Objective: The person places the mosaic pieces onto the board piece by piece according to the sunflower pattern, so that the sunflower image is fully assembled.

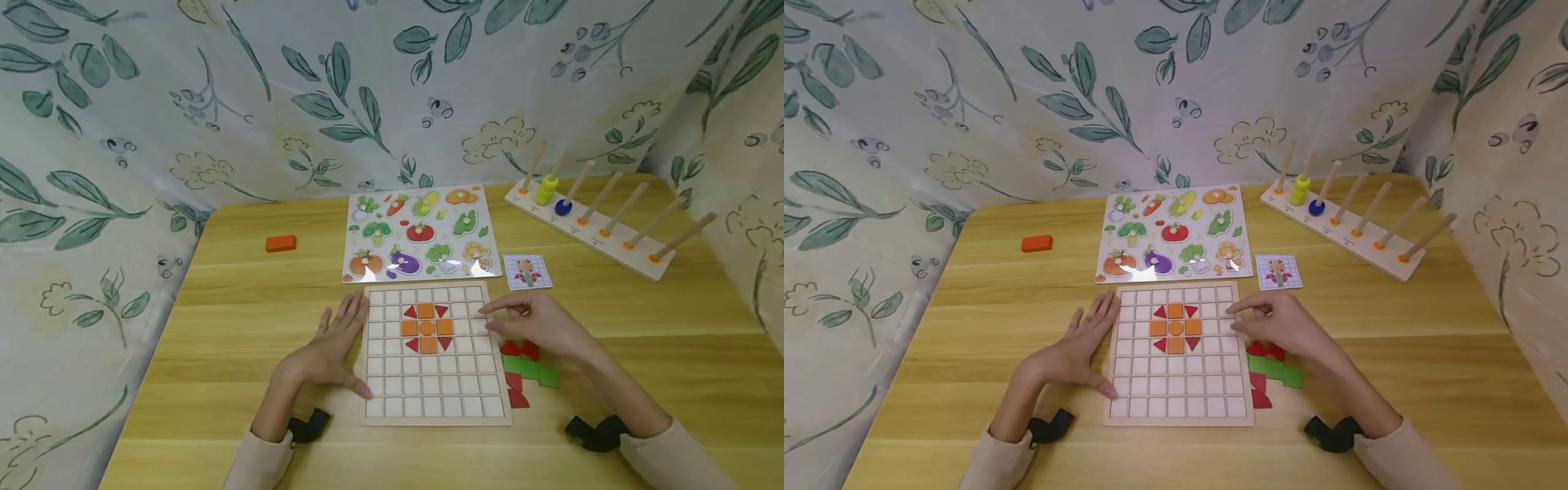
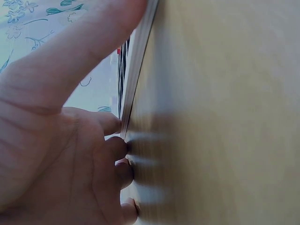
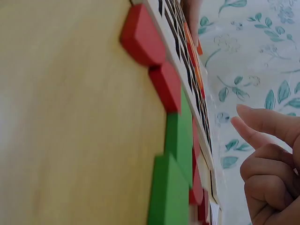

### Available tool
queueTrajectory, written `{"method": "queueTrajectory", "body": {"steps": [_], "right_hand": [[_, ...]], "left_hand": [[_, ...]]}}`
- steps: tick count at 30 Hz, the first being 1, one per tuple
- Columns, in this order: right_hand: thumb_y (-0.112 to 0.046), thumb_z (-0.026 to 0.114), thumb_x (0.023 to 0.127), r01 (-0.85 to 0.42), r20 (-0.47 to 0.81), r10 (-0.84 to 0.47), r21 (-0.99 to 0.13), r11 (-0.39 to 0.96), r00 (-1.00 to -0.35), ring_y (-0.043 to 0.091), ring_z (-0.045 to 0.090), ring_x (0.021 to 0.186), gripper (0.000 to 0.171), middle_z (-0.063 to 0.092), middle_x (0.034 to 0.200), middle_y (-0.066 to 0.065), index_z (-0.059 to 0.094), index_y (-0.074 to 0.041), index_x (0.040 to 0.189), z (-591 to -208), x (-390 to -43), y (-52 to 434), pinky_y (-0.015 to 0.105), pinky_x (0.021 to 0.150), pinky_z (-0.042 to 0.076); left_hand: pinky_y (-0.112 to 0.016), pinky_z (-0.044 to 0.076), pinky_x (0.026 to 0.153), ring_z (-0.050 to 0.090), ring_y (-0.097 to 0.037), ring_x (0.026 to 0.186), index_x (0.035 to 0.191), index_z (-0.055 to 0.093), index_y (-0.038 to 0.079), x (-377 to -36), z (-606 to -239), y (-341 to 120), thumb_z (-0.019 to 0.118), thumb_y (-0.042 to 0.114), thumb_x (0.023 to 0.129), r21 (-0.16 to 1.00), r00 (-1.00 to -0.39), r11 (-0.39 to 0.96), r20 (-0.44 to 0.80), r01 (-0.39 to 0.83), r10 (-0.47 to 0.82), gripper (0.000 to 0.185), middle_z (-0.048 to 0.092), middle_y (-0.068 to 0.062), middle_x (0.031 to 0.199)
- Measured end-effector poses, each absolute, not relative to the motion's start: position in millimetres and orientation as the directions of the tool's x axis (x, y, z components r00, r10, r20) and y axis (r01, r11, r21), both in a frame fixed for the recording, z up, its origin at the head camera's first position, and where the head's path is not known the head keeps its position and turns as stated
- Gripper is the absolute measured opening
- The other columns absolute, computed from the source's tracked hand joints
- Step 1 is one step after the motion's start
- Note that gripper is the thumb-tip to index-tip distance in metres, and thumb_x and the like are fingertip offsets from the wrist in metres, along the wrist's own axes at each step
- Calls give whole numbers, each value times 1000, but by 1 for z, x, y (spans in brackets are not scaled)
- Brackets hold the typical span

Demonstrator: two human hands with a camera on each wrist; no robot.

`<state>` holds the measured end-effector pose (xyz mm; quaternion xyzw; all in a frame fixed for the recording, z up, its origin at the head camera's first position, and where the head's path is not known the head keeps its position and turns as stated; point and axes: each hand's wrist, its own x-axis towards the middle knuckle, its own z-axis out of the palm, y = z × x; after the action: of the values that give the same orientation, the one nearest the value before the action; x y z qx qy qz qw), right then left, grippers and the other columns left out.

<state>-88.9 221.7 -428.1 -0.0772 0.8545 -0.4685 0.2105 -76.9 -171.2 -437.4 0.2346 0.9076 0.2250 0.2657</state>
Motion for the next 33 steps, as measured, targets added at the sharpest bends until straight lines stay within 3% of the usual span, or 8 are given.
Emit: {"method": "queueTrajectory", "body": {"steps": [7,16,27,31,33], "right_hand": [[-25,84,87,72,-326,-356,-817,572,-876,9,34,59,32,32,65,-3,79,-11,115,-430,-86,258,26,52,27],[-21,90,79,84,-379,-455,-833,546,-805,8,33,61,36,30,66,-5,78,-10,110,-441,-81,257,24,58,29],[-20,86,84,79,-353,-369,-806,586,-860,9,34,63,32,31,68,-4,78,-10,114,-440,-85,260,25,55,25],[-22,87,82,73,-364,-409,-815,575,-837,8,33,63,33,32,69,-3,79,-12,113,-437,-84,262,24,55,27],[-22,88,81,75,-374,-423,-816,573,-825,8,33,65,34,43,75,-2,79,-11,112,-437,-83,262,25,56,28]], "left_hand": [[-62,-13,128,-22,-32,160,165,-13,8,-76,-437,-172,95,53,64,530,-749,792,-383,303,542,155,-26,-10,171],[-62,-11,129,-21,-32,160,165,-13,9,-76,-438,-172,95,53,64,530,-750,792,-381,302,541,154,-25,-10,172],[-64,-11,128,-20,-34,160,164,-13,7,-77,-438,-171,96,51,64,539,-750,783,-367,311,551,154,-25,-12,172],[-64,-11,128,-20,-35,160,164,-13,7,-77,-439,-171,96,51,64,539,-749,783,-369,309,550,155,-24,-13,172],[-63,-11,128,-20,-34,160,164,-13,7,-77,-439,-172,96,51,64,540,-748,784,-373,306,549,155,-25,-12,172]]}}
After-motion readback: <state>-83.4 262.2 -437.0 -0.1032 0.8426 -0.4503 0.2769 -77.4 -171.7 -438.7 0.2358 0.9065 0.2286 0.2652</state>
